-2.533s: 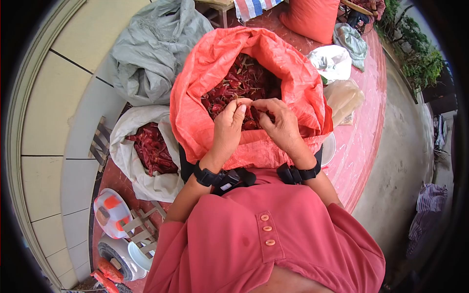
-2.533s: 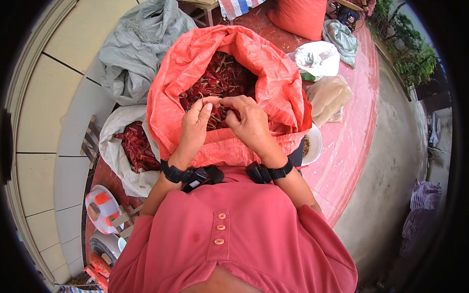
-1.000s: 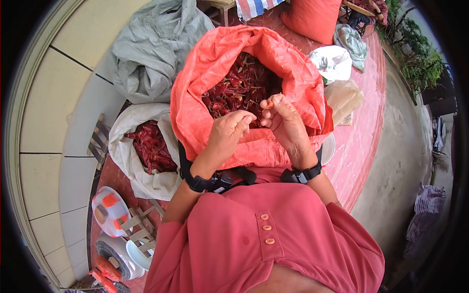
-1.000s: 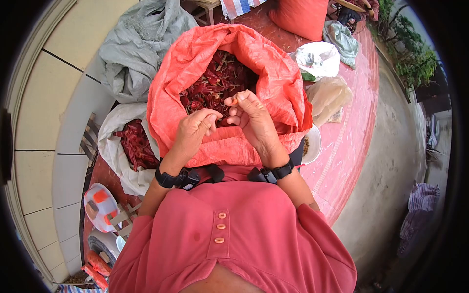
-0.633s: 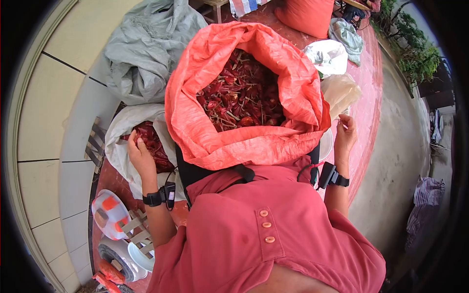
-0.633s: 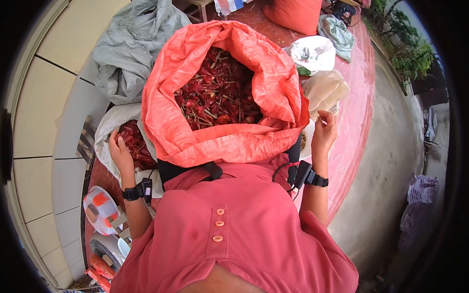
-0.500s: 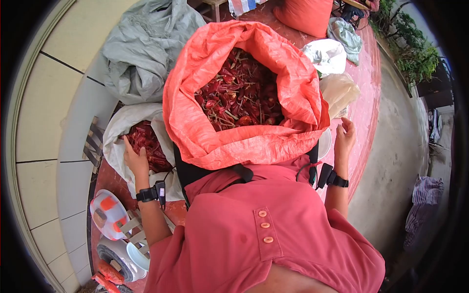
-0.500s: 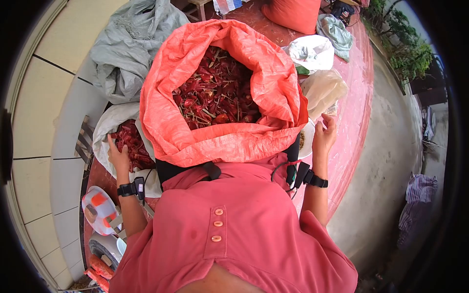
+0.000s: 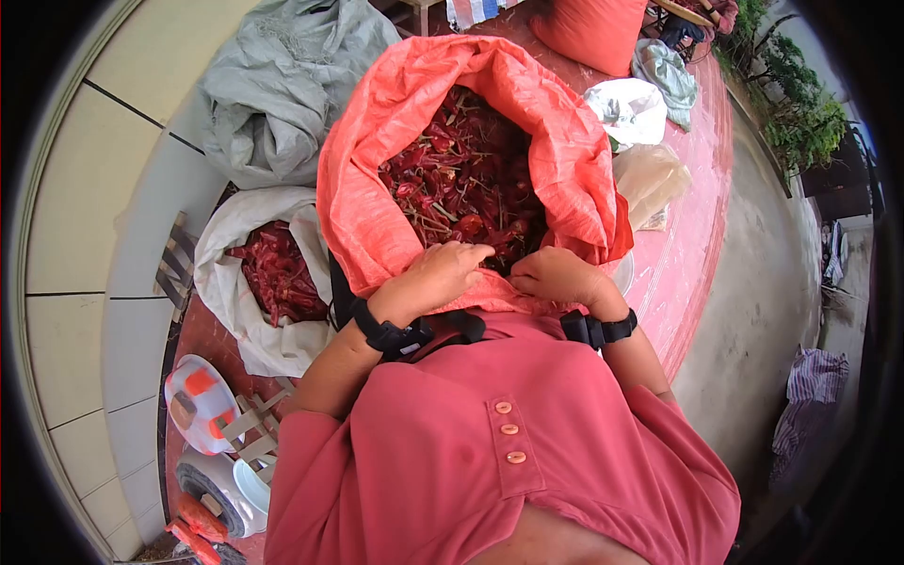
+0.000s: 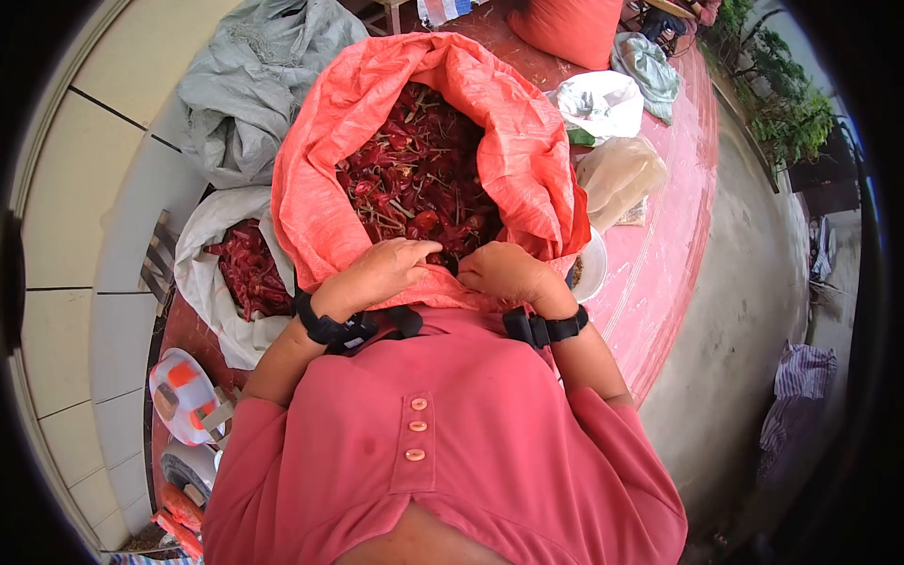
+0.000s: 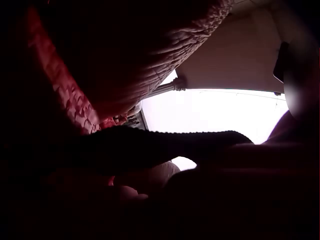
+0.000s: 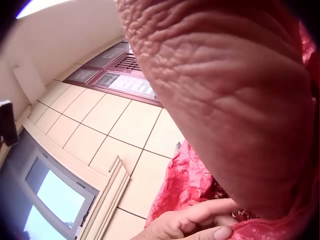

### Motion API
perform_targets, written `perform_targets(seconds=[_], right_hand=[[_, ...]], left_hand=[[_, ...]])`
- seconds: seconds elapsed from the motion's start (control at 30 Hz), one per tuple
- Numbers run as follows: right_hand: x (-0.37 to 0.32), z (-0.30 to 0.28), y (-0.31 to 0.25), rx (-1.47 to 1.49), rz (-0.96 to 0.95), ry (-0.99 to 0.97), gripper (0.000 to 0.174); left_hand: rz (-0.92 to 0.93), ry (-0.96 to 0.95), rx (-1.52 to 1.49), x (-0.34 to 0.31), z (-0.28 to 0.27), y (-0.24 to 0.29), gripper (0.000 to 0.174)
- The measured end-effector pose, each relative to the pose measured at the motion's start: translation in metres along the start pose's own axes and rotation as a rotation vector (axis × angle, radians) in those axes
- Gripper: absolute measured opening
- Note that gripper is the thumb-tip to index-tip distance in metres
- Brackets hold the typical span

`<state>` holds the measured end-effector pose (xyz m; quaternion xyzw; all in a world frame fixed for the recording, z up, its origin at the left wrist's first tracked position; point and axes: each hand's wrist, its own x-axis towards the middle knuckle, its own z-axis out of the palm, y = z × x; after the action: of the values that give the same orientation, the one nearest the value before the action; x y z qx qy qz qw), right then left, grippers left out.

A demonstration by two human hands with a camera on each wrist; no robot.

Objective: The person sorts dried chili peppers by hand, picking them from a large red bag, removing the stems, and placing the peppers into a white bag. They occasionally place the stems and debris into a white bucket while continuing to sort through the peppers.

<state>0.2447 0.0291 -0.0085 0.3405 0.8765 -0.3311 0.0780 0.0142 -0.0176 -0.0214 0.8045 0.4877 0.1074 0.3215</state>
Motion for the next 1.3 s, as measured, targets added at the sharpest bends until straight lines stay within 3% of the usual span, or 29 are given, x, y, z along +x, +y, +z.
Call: perform_targets(seconds=[0.07,0.2,0.3,0.4,0.5,0.6,0.7,0.8,0.9,0.93,1.0,1.07,1.17,1.27,1.3], right_hand=[[-0.008,0.002,0.003,0.172,-0.030,-0.059,0.024],[0.015,0.016,0.021,0.055,0.091,0.411,0.019],[0.044,0.023,0.034,-0.141,0.263,0.584,0.018],[0.062,0.032,0.059,-0.319,0.275,0.442,0.019],[0.073,0.028,0.072,-0.271,0.297,0.364,0.020],[0.063,0.021,0.062,-0.151,0.170,0.519,0.018],[0.061,0.010,0.050,0.680,0.223,0.455,0.022],[0.060,0.005,0.039,0.512,0.253,0.686,0.022],[0.059,0.016,0.052,0.042,0.144,0.634,0.021],[0.065,0.021,0.058,-0.006,0.044,0.641,0.029],[0.066,0.026,0.053,-0.028,0.132,0.542,0.034],[0.073,0.029,0.045,-0.107,0.221,0.427,0.039],[0.090,0.037,0.054,-0.121,0.261,0.365,0.036],[0.083,0.022,0.027,0.151,0.186,0.567,0.028],[0.081,0.019,0.019,0.470,0.122,0.571,0.026]], left_hand=[[0.059,-0.143,-0.095,0.003,0.013,-0.006,0.027],[0.124,-0.088,-0.100,0.001,0.015,-0.003,0.020],[0.122,-0.086,-0.119,-0.003,0.014,-0.004,0.020],[0.088,-0.040,-0.138,-0.006,0.015,-0.004,0.019],[0.083,-0.005,-0.167,-0.005,0.017,-0.009,0.019],[0.074,0.044,-0.220,-0.005,0.013,-0.009,0.020],[0.003,0.195,-0.286,0.000,0.008,-0.009,0.021],[-0.095,0.306,-0.281,0.009,0.001,-0.012,0.024],[-0.063,0.233,-0.270,0.011,0.003,-0.010,0.023],[-0.105,0.144,-0.216,0.012,0.001,-0.007,0.023],[-0.189,-0.033,-0.105,0.011,-0.002,0.002,0.022],[-0.214,0.015,-0.161,0.012,-0.001,0.003,0.022],[-0.208,0.095,-0.171,0.011,0.003,-0.005,0.024],[-0.273,0.280,-0.228,0.013,0.005,-0.010,0.035],[-0.308,0.355,-0.263,0.013,0.005,-0.011,0.041]])
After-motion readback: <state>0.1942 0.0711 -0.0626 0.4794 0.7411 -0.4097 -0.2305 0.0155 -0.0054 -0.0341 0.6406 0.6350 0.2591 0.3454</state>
